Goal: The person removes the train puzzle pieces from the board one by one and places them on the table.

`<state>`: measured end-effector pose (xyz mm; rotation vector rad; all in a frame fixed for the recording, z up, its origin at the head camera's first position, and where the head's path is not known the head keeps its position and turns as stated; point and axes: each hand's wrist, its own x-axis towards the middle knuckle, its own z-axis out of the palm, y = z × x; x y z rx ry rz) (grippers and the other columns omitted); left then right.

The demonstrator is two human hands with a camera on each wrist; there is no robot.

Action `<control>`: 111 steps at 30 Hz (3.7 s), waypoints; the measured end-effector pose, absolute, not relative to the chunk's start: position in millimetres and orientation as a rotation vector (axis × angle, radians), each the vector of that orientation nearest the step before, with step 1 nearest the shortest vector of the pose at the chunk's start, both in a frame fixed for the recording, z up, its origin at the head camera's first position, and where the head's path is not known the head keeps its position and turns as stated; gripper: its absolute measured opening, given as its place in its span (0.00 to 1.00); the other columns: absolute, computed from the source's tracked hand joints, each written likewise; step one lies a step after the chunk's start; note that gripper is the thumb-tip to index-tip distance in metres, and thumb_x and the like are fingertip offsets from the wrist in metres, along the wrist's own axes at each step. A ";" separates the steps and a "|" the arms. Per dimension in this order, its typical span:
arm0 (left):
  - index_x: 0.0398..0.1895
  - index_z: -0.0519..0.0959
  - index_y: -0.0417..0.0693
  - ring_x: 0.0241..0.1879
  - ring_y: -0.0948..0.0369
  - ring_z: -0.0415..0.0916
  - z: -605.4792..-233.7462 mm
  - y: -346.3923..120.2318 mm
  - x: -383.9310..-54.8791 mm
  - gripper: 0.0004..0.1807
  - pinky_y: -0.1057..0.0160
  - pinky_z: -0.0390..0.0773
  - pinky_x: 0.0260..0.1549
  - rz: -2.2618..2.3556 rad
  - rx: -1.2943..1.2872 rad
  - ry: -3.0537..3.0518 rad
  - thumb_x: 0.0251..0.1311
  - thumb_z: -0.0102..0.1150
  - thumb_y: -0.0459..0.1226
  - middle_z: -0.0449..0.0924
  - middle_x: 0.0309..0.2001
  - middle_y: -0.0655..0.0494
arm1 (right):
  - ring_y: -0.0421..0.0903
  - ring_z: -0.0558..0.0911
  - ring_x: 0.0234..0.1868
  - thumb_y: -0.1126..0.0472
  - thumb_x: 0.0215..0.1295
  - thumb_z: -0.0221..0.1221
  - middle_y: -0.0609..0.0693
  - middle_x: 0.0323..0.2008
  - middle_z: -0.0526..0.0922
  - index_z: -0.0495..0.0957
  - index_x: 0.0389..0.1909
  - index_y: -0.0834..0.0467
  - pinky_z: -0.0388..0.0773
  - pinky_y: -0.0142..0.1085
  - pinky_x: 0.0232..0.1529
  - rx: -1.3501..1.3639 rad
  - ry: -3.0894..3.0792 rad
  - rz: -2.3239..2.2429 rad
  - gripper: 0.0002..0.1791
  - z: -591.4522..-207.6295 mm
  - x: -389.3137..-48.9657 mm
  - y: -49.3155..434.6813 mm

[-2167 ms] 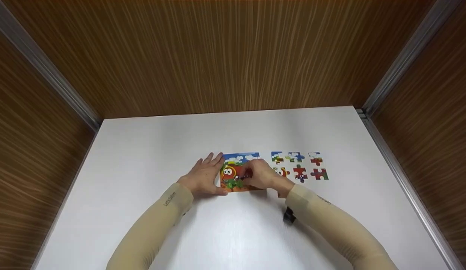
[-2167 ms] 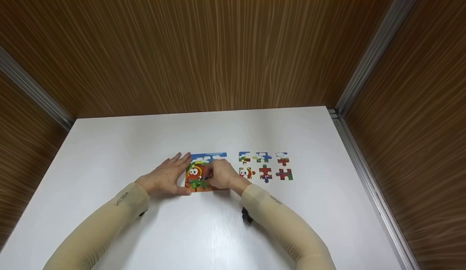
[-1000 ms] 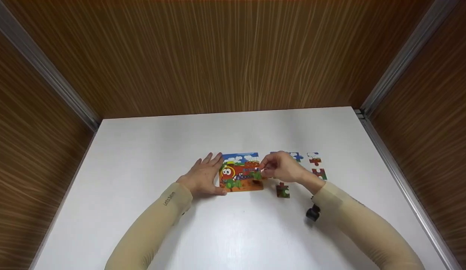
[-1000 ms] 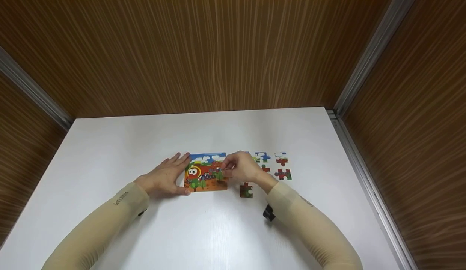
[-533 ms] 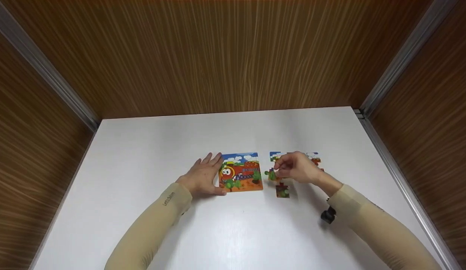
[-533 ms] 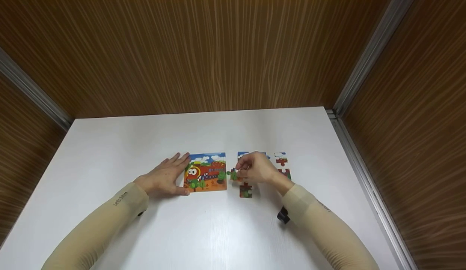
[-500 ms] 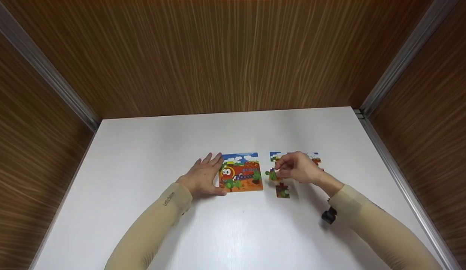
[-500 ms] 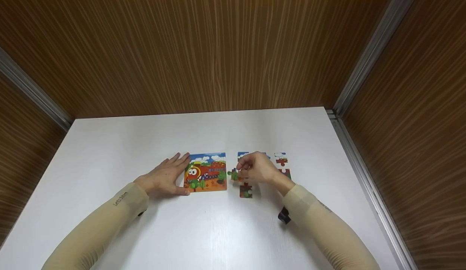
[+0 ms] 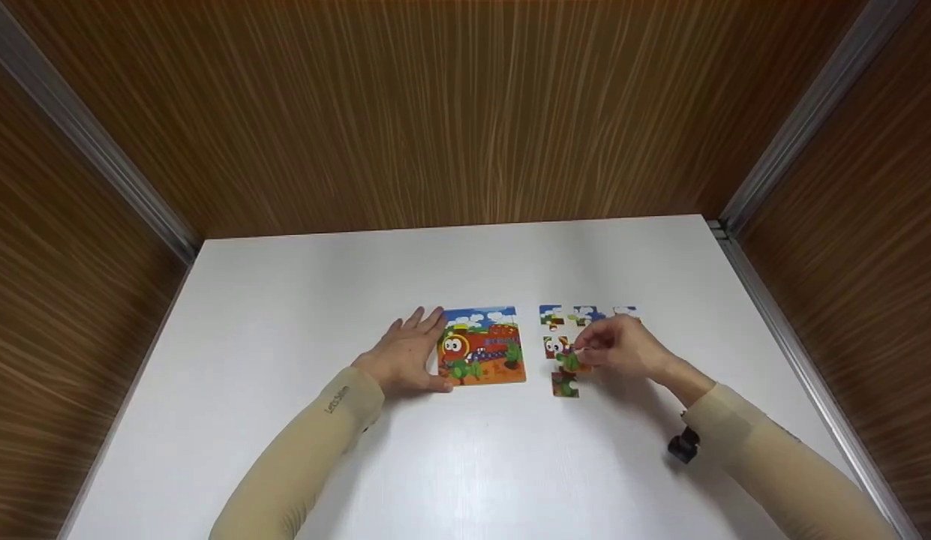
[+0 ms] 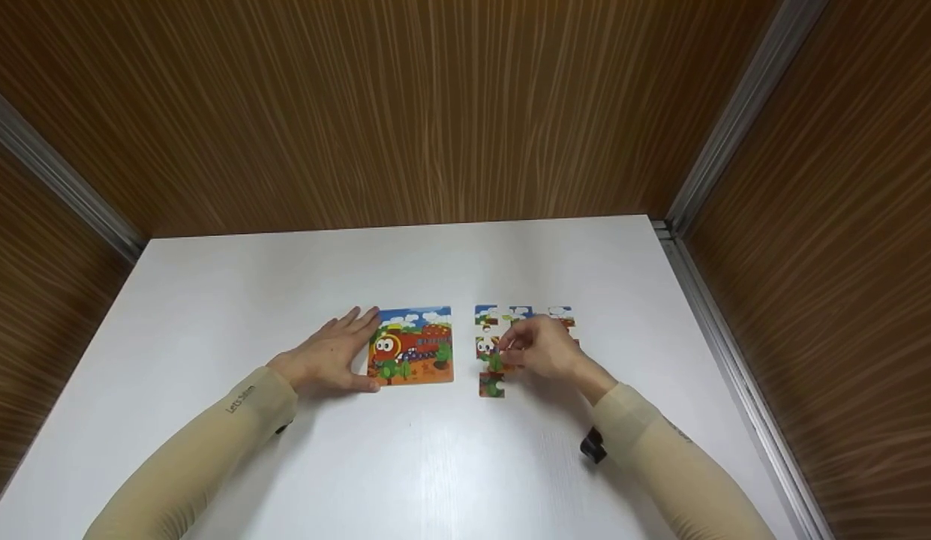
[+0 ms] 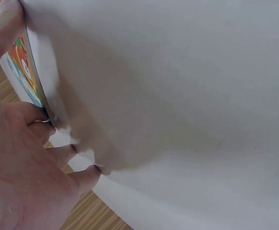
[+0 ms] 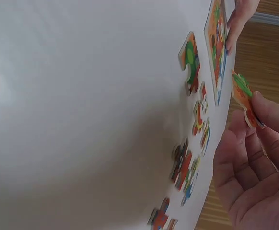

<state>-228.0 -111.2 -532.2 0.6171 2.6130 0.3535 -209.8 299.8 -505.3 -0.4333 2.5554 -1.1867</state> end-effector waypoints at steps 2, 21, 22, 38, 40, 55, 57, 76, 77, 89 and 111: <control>0.95 0.45 0.50 0.96 0.47 0.32 -532.3 -111.2 -227.7 0.72 0.37 0.41 0.93 0.356 0.612 2.615 0.59 0.74 0.70 0.37 0.96 0.54 | 0.38 0.80 0.34 0.70 0.68 0.73 0.58 0.39 0.93 0.93 0.44 0.63 0.77 0.27 0.35 -0.408 2.566 -1.188 0.06 -506.7 -208.3 305.3; 0.95 0.44 0.51 0.96 0.47 0.31 -533.2 -111.2 -229.1 0.73 0.37 0.40 0.93 0.348 0.609 2.612 0.59 0.74 0.72 0.36 0.96 0.55 | 0.37 0.80 0.30 0.63 0.70 0.75 0.56 0.41 0.94 0.94 0.47 0.62 0.79 0.30 0.29 -0.274 2.520 -1.147 0.08 -519.8 -190.0 339.4; 0.95 0.44 0.51 0.96 0.47 0.31 -533.0 -111.2 -229.3 0.73 0.36 0.41 0.93 0.343 0.617 2.610 0.59 0.74 0.72 0.35 0.96 0.55 | 0.37 0.80 0.30 0.63 0.71 0.75 0.56 0.40 0.94 0.94 0.47 0.62 0.80 0.30 0.29 -0.269 2.506 -1.154 0.09 -520.3 -189.1 340.3; 0.95 0.43 0.51 0.95 0.47 0.31 -531.5 -112.3 -228.4 0.72 0.37 0.40 0.93 0.329 0.628 2.609 0.61 0.73 0.71 0.35 0.96 0.55 | 0.39 0.80 0.30 0.61 0.65 0.79 0.53 0.35 0.91 0.93 0.42 0.61 0.77 0.29 0.28 -0.223 2.621 -1.045 0.09 -527.6 -183.9 342.9; 0.95 0.43 0.51 0.96 0.47 0.31 -531.1 -112.1 -228.2 0.72 0.38 0.40 0.93 0.332 0.622 2.609 0.60 0.73 0.71 0.35 0.96 0.55 | 0.39 0.79 0.28 0.61 0.63 0.80 0.51 0.32 0.90 0.92 0.41 0.62 0.76 0.29 0.27 -0.192 2.623 -1.053 0.10 -527.5 -183.8 341.7; 0.95 0.44 0.51 0.96 0.47 0.31 -533.4 -111.9 -228.9 0.71 0.37 0.41 0.93 0.307 0.625 2.613 0.61 0.72 0.72 0.36 0.96 0.55 | 0.42 0.79 0.30 0.59 0.58 0.83 0.46 0.26 0.89 0.91 0.31 0.55 0.71 0.32 0.33 -0.150 2.768 -0.910 0.09 -528.0 -183.1 334.7; 0.95 0.44 0.51 0.96 0.47 0.32 -533.1 -112.0 -228.6 0.71 0.36 0.42 0.92 0.312 0.625 2.615 0.61 0.72 0.71 0.36 0.96 0.54 | 0.41 0.80 0.30 0.59 0.58 0.83 0.46 0.27 0.89 0.91 0.30 0.55 0.72 0.32 0.33 -0.156 2.778 -0.896 0.09 -528.6 -182.8 334.1; 0.95 0.42 0.53 0.96 0.48 0.30 -534.6 -110.6 -229.0 0.72 0.38 0.40 0.93 0.311 0.594 2.605 0.61 0.73 0.71 0.34 0.96 0.57 | 0.41 0.81 0.28 0.58 0.65 0.79 0.48 0.29 0.90 0.90 0.33 0.56 0.75 0.31 0.28 -0.181 2.771 -0.908 0.08 -520.9 -183.3 327.2; 0.95 0.42 0.53 0.96 0.49 0.30 -534.8 -110.6 -228.9 0.72 0.39 0.40 0.93 0.313 0.592 2.603 0.61 0.73 0.71 0.33 0.96 0.57 | 0.41 0.81 0.28 0.58 0.65 0.79 0.48 0.29 0.90 0.90 0.33 0.56 0.76 0.31 0.28 -0.187 2.768 -0.913 0.08 -519.8 -183.9 326.2; 0.95 0.44 0.50 0.96 0.47 0.31 -535.3 -111.7 -229.1 0.73 0.37 0.41 0.93 0.343 0.618 2.617 0.59 0.74 0.71 0.36 0.96 0.54 | 0.40 0.82 0.32 0.57 0.67 0.77 0.50 0.33 0.93 0.92 0.33 0.54 0.76 0.33 0.33 -0.324 2.827 -0.975 0.07 -504.8 -194.5 307.7; 0.95 0.43 0.52 0.96 0.48 0.31 -533.0 -110.0 -227.8 0.72 0.39 0.41 0.93 0.331 0.597 2.614 0.60 0.74 0.71 0.35 0.96 0.56 | 0.45 0.89 0.38 0.58 0.67 0.78 0.57 0.43 0.94 0.93 0.51 0.62 0.82 0.30 0.36 -0.464 2.703 -1.068 0.16 -502.0 -211.9 245.2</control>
